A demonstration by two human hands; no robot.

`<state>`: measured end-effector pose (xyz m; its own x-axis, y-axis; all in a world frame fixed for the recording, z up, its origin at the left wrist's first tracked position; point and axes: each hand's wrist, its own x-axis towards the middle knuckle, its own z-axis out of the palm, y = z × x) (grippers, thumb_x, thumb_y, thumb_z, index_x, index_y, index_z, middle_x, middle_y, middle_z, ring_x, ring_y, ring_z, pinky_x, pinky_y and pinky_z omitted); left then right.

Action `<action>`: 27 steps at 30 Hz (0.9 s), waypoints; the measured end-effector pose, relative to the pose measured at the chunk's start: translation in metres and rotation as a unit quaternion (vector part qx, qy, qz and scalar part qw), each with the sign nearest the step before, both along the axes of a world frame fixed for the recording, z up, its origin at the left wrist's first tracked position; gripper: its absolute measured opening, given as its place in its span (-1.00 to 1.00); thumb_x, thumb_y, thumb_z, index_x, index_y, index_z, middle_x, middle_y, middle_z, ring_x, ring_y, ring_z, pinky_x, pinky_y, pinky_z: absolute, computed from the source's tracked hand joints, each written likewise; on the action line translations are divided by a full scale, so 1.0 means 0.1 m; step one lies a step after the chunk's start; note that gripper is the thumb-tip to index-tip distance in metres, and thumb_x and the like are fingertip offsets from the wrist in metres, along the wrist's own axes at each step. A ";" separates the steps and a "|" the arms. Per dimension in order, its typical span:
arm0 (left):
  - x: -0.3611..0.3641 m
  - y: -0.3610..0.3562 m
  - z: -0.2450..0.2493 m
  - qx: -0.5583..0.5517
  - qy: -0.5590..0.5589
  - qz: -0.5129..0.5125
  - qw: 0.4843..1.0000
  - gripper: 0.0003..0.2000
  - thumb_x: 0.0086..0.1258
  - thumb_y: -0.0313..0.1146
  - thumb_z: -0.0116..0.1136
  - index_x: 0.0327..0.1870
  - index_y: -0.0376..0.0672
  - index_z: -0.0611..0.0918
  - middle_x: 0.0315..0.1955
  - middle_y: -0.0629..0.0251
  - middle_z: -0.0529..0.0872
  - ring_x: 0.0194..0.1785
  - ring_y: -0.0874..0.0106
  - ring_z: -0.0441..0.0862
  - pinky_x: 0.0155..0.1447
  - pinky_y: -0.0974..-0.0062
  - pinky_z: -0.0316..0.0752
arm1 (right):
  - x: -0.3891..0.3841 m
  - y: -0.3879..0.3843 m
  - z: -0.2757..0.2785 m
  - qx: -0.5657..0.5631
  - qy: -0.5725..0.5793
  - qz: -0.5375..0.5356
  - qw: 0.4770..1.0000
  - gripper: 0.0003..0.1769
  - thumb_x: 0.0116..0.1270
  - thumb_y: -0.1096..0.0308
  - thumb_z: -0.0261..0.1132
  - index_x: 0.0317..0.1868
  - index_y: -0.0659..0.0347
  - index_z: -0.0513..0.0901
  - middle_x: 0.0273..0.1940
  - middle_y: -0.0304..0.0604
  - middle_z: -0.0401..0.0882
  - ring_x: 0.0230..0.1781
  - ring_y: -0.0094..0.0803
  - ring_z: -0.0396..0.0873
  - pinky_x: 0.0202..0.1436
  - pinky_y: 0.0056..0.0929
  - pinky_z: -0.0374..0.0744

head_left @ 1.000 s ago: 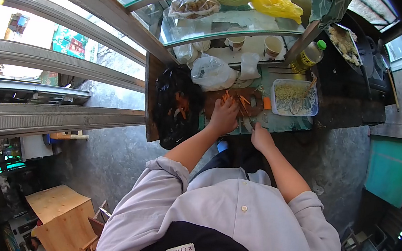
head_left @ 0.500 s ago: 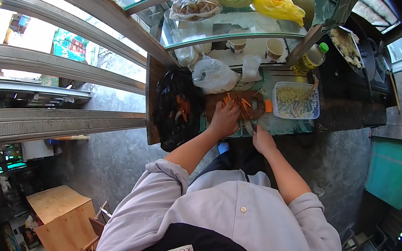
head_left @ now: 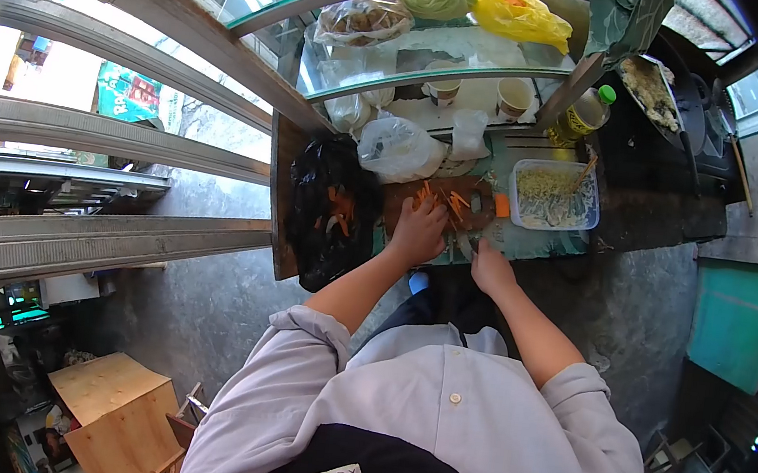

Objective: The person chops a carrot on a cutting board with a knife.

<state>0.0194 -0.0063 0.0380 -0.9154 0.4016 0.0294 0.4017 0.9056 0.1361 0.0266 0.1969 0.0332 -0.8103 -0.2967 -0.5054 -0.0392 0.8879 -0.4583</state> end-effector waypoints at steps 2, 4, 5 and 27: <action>-0.02 0.00 -0.01 -0.004 0.002 0.001 1.000 -0.53 0.04 -0.15 0.17 0.02 -0.13 0.59 0.11 0.28 0.52 0.28 0.29 0.33 0.17 -0.01 0.18 | 0.02 -0.01 -0.02 -0.018 0.023 -0.002 1.000 -0.72 0.40 0.31 0.04 -0.05 0.39 0.35 -0.31 0.33 0.60 -0.24 0.25 0.59 -0.16 0.12 0.53; -0.01 0.00 0.00 -0.009 -0.003 0.001 1.000 -0.54 0.04 -0.16 0.17 0.01 -0.13 0.60 0.10 0.29 0.52 0.28 0.30 0.34 0.17 0.00 0.18 | 0.02 -0.01 -0.02 -0.015 0.017 -0.008 1.000 -0.72 0.40 0.31 0.04 -0.06 0.39 0.35 -0.31 0.33 0.60 -0.25 0.25 0.59 -0.17 0.11 0.54; 0.00 0.00 0.00 -0.010 -0.005 0.002 1.000 -0.54 0.04 -0.16 0.17 0.01 -0.13 0.60 0.10 0.29 0.52 0.28 0.30 0.34 0.17 0.00 0.18 | 0.04 -0.02 -0.03 -0.011 0.010 -0.014 1.000 -0.72 0.41 0.30 0.04 -0.06 0.38 0.35 -0.32 0.32 0.60 -0.26 0.25 0.59 -0.18 0.11 0.54; -0.05 -0.03 0.02 0.012 -0.003 0.015 1.000 -0.54 0.08 -0.14 0.17 0.05 -0.07 0.61 0.14 0.33 0.55 0.23 0.31 0.38 0.15 0.05 0.19 | 0.06 0.11 -0.02 -0.059 -0.016 -0.006 0.998 -0.68 0.37 0.30 0.06 0.00 0.38 0.40 -0.23 0.36 0.59 -0.16 0.25 0.57 -0.04 0.09 0.50</action>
<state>0.0149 -0.0091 0.0405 -0.9272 0.3730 0.0334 0.3734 0.9137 0.1604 0.0330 0.2079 0.0308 -0.7985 -0.3453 -0.4931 -0.0120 0.8281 -0.5604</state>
